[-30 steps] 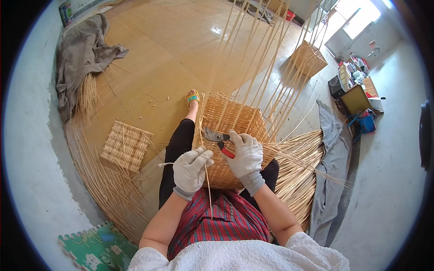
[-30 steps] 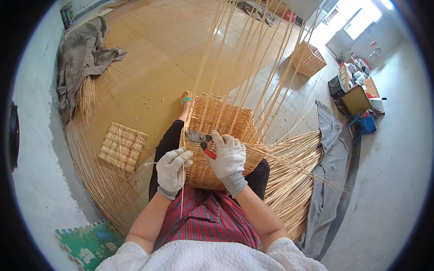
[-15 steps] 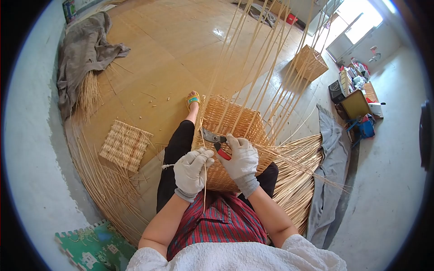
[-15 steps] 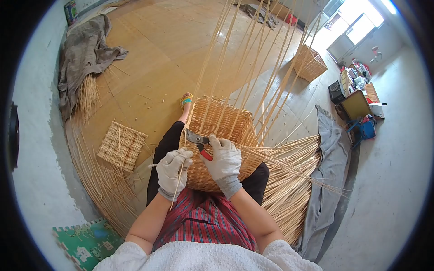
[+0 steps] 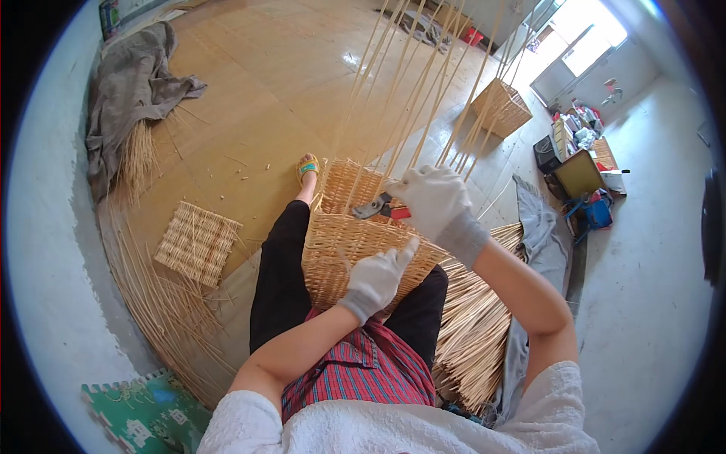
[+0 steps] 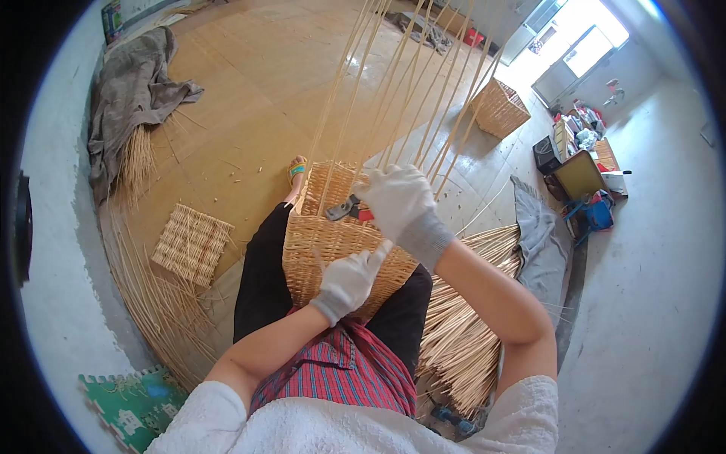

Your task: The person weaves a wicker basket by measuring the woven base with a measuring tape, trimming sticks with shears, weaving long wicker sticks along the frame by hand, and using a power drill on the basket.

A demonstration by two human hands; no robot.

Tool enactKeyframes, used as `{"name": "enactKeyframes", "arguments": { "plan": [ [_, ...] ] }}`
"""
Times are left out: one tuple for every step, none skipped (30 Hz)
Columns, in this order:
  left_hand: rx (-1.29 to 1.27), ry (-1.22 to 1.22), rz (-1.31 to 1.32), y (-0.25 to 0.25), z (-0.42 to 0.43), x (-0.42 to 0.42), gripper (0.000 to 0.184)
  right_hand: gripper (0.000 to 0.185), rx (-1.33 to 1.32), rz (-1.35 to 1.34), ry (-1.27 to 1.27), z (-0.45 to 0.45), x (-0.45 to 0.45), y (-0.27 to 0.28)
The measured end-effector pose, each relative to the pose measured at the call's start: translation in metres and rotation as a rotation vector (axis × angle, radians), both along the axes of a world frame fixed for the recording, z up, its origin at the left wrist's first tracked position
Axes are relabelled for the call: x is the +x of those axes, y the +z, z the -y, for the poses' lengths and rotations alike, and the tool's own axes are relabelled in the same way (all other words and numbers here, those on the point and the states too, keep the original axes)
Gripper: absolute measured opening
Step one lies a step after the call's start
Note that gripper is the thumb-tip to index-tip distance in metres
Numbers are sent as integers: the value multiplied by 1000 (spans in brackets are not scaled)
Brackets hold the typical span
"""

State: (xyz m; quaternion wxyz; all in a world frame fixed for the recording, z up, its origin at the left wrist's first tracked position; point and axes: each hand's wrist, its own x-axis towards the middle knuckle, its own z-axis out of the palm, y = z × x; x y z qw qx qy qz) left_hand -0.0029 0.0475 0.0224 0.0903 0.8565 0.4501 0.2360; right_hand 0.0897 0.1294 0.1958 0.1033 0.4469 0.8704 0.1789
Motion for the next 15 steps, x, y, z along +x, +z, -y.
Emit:
{"name": "enactKeyframes", "arguments": {
  "plan": [
    [-74, 46, -37, 1, -11, 8, 44, 43, 8, 98, 12, -3, -6, -2],
    [-151, 96, -72, 1, -19, 15, 46, 42, 13, 198, 28, -6, -11, -4],
    [-146, 142, -16, 7, -25, 16, 41, 42, 19, 205, 35, -8, -14, -8],
    [-142, 149, -10, 12, -28, 18, 41, 41, -6, 224, 42, -11, -16, -12],
    [-171, 153, -41, 17, -32, 18, 37, 40, -32, 239, 48, -14, -18, -14],
    [-201, 155, -75, 24, -35, 16, 34, 40, -31, 239, 53, -15, -22, -14],
    [-204, 156, -78, 22, -38, 16, 34, 38, -39, 270, 42, -16, -25, -13],
    [-190, 157, -10, 18, -41, 16, 30, 37, -47, 302, 30, -16, -26, -13],
    [-175, 158, 59, 16, -42, 17, 27, 37, -48, 302, 31, -15, -25, -14],
    [-175, 159, 59, 14, -42, 17, 27, 25, -18, 278, 62, -15, -24, -14],
    [-79, 162, 36, 13, -41, 18, 22, 14, 13, 257, 94, -16, -22, -13],
    [16, 165, 12, 14, -40, 18, 21, 14, 12, 261, 98, -17, -23, -15],
    [14, 164, 13, 14, -40, 18, 21, 14, 37, 259, 118, -19, -24, -18],
    [-2, 165, -33, 15, -40, 18, 19, 13, 63, 255, 134, -19, -25, -21],
    [-17, 165, -77, 15, -39, 18, 18, 13, 63, 257, 128, -18, -27, -23]
  ]
}}
